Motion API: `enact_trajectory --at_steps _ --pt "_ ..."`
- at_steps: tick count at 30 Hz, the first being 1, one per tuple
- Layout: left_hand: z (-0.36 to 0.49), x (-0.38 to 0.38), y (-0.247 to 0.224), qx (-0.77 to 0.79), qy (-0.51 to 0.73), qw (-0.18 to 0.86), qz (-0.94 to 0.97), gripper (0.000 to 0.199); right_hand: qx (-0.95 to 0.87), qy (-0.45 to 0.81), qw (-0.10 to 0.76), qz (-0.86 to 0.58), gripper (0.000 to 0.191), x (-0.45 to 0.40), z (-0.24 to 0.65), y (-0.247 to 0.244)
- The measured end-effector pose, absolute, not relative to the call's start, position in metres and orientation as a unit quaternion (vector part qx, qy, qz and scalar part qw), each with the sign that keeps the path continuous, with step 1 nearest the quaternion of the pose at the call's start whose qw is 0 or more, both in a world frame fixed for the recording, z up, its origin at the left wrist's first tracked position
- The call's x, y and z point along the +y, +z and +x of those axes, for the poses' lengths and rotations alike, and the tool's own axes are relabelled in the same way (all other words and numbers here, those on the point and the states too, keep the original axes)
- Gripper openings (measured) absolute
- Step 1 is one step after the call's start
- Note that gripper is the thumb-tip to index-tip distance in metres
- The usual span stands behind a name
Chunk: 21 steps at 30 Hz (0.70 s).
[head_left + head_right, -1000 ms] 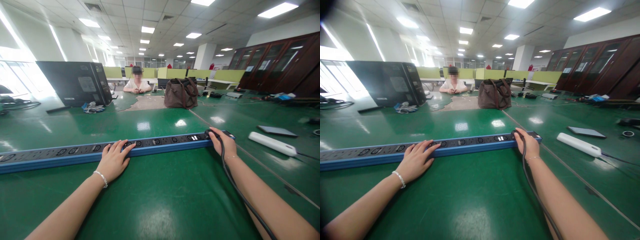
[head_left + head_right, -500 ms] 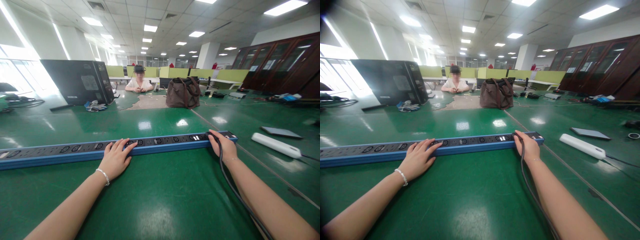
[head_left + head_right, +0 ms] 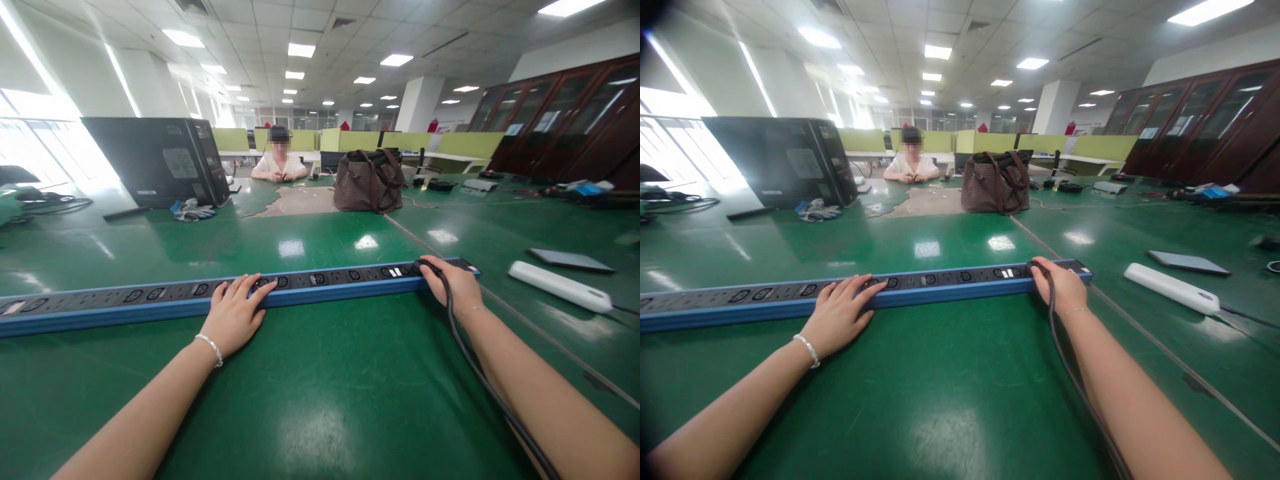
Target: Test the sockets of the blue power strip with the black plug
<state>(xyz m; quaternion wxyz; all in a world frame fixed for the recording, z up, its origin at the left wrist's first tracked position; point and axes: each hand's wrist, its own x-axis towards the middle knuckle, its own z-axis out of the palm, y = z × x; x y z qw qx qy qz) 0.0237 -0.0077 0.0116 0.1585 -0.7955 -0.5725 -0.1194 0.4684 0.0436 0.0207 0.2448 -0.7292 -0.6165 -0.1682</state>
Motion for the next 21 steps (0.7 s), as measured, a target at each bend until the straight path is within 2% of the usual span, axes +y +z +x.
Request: enact_trajectory --at_steps 6,11,17,21 --pt "0.0226 -0.0068 0.0099 -0.571 -0.131 0.153 -0.796 0.051 -0.602 -0.22 0.259 -0.723 0.046 0.0381 0.4658 0.0111" --pt "0.0227 -0.0067 0.0101 -0.569 -0.128 0.156 -0.797 0.051 -0.601 -0.193 0.251 -0.734 0.046 0.0374 0.4664 0.0117" --pt "0.0237 -0.0072 0.0114 -0.574 -0.131 0.147 -0.795 0.052 -0.608 -0.134 0.345 -0.702 0.038 0.0391 0.4589 0.0115" --pt "0.0236 -0.0076 0.0116 -0.573 -0.133 0.145 -0.795 0.051 -0.612 -0.124 0.366 -0.69 0.038 0.0391 0.4581 0.0098"
